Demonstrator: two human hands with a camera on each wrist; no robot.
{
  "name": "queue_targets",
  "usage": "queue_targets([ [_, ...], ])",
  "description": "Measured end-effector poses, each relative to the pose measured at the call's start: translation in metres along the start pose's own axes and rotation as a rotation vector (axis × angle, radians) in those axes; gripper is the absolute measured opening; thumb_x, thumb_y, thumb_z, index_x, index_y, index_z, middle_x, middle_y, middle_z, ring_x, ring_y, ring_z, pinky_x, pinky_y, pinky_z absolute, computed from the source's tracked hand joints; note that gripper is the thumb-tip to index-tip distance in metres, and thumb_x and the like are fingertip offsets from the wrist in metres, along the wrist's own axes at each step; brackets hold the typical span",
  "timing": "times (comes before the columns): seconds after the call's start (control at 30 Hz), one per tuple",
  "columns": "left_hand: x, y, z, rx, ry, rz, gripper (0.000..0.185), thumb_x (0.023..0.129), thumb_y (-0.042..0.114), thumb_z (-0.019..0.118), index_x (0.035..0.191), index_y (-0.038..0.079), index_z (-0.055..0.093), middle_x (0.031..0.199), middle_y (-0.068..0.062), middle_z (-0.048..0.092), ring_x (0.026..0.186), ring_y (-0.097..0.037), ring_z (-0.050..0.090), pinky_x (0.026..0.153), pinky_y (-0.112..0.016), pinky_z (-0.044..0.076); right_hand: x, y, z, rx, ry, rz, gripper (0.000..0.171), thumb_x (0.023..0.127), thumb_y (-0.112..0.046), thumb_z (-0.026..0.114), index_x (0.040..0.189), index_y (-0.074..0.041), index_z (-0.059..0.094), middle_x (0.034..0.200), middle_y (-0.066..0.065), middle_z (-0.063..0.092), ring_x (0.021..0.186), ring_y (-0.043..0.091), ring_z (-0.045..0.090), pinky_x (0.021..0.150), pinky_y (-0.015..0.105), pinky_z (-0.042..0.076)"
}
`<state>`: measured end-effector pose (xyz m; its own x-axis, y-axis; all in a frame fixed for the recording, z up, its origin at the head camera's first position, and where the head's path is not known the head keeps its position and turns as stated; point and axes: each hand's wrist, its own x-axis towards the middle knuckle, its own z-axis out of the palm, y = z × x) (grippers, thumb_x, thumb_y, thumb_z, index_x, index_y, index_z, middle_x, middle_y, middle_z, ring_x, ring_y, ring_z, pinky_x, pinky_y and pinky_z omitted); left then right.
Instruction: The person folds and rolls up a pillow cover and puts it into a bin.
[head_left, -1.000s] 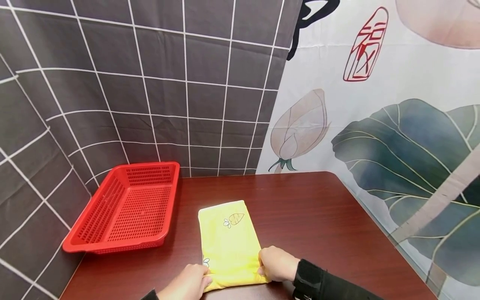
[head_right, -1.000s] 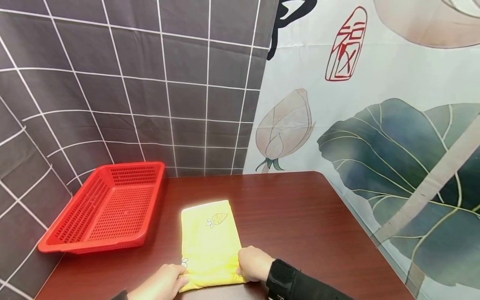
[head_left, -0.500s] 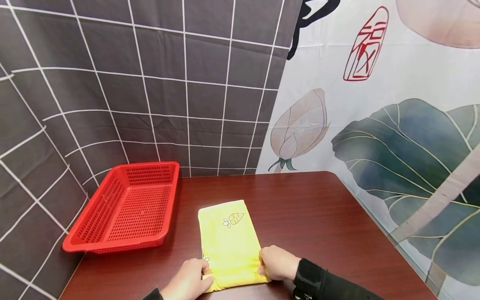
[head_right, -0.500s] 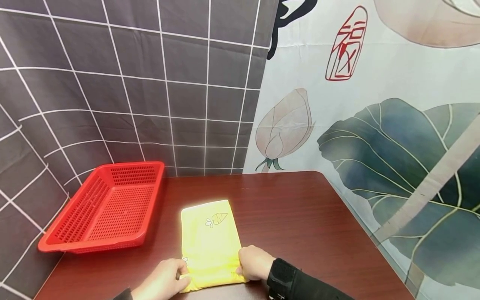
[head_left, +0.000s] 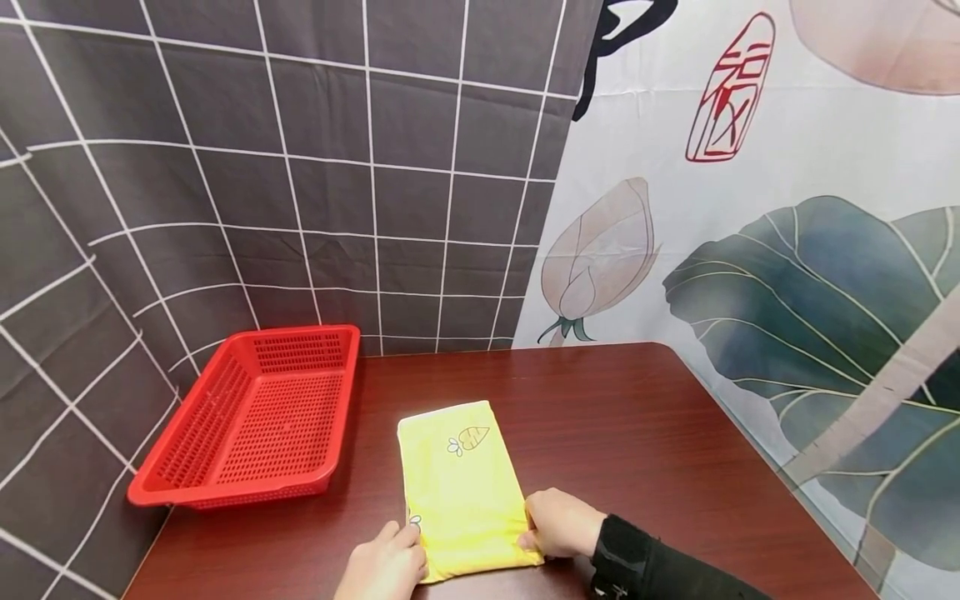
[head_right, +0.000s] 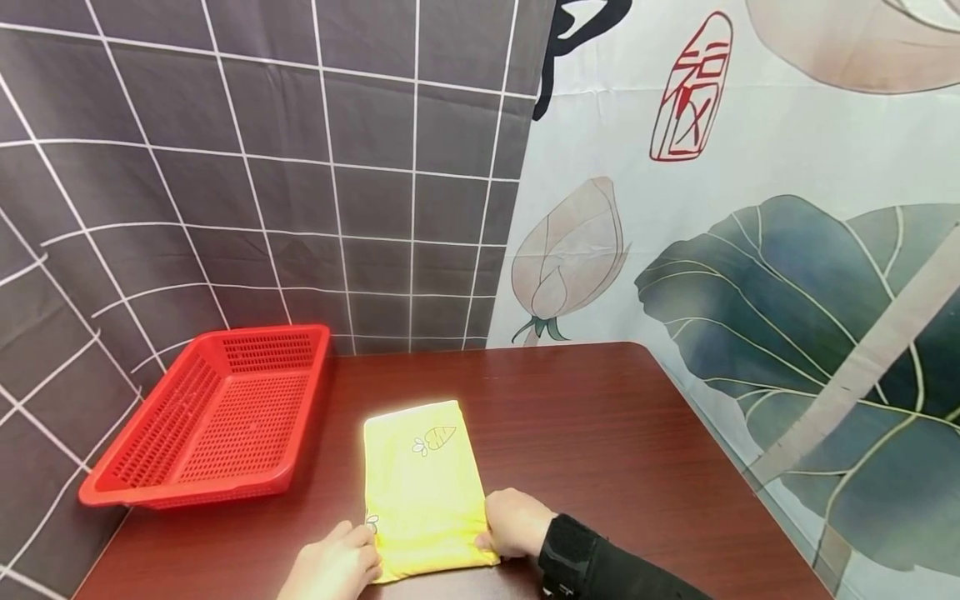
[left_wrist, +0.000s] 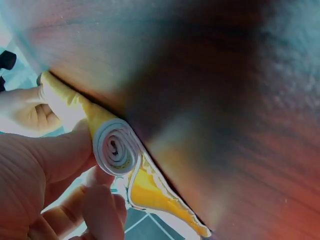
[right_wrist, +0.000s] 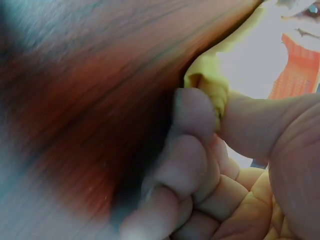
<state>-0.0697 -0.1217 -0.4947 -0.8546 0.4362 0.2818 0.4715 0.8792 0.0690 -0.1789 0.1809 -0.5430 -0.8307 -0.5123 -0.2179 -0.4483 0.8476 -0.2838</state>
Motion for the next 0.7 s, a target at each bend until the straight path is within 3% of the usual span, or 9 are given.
queue_targets([
  [0.1, -0.003, -0.001, 0.0, 0.012, 0.002, 0.039, 0.024, 0.07, 0.027, 0.089, 0.067, 0.021, 0.066, 0.085, 0.009, 0.052, 0.076, -0.013, 0.045, 0.05, -0.027, 0.041, -0.004, -0.002, -0.002, -0.012, 0.06, -0.026, 0.041, 0.085, -0.046, 0.087, 0.075, -0.023, 0.054, 0.064, -0.011, 0.049, 0.056, 0.008, 0.046, 0.053, 0.027, 0.04],
  [0.17, -0.004, -0.002, 0.0, 0.018, -0.001, 0.058, 0.025, 0.067, 0.028, 0.09, 0.067, 0.021, 0.066, 0.089, 0.009, 0.054, 0.079, -0.013, 0.047, 0.049, -0.026, 0.042, -0.012, -0.013, -0.014, 0.005, 0.099, -0.088, 0.039, 0.085, -0.038, 0.088, 0.077, -0.023, 0.053, 0.065, -0.012, 0.048, 0.057, 0.006, 0.045, 0.054, 0.026, 0.039],
  [0.33, -0.005, -0.005, 0.001, 0.019, -0.036, 0.084, 0.022, 0.073, 0.028, 0.09, 0.075, 0.02, 0.07, 0.091, 0.008, 0.061, 0.082, -0.013, 0.051, 0.053, -0.026, 0.047, -0.029, -0.038, -0.035, -0.015, 0.21, -0.408, 0.034, 0.082, -0.004, 0.082, 0.075, -0.021, 0.054, 0.07, -0.016, 0.043, 0.063, -0.003, 0.037, 0.059, 0.012, 0.035],
  [0.43, -0.004, -0.006, 0.001, 0.003, -0.066, 0.075, 0.021, 0.075, 0.029, 0.091, 0.079, 0.019, 0.073, 0.088, 0.008, 0.062, 0.082, -0.012, 0.052, 0.057, -0.026, 0.049, -0.033, -0.041, -0.034, -0.09, 0.283, -0.545, 0.034, 0.079, 0.005, 0.077, 0.072, -0.023, 0.058, 0.072, -0.017, 0.047, 0.067, -0.006, 0.038, 0.063, 0.006, 0.033],
  [0.57, -0.003, -0.007, 0.002, -0.013, -0.068, 0.07, 0.022, 0.075, 0.029, 0.092, 0.08, 0.019, 0.073, 0.087, 0.008, 0.062, 0.081, -0.012, 0.053, 0.059, -0.027, 0.05, -0.039, -0.042, -0.031, -0.14, 0.321, -0.627, 0.029, 0.078, 0.001, 0.076, 0.072, -0.025, 0.062, 0.073, -0.018, 0.053, 0.068, -0.008, 0.042, 0.067, 0.003, 0.035],
  [0.7, -0.004, -0.009, 0.003, -0.025, -0.073, 0.064, 0.022, 0.075, 0.029, 0.092, 0.082, 0.019, 0.073, 0.087, 0.007, 0.064, 0.08, -0.012, 0.053, 0.061, -0.027, 0.05, -0.049, -0.042, -0.034, -0.127, 0.254, -0.623, 0.02, 0.084, -0.016, 0.078, 0.079, -0.025, 0.062, 0.077, -0.02, 0.049, 0.07, -0.008, 0.041, 0.068, 0.004, 0.032],
])
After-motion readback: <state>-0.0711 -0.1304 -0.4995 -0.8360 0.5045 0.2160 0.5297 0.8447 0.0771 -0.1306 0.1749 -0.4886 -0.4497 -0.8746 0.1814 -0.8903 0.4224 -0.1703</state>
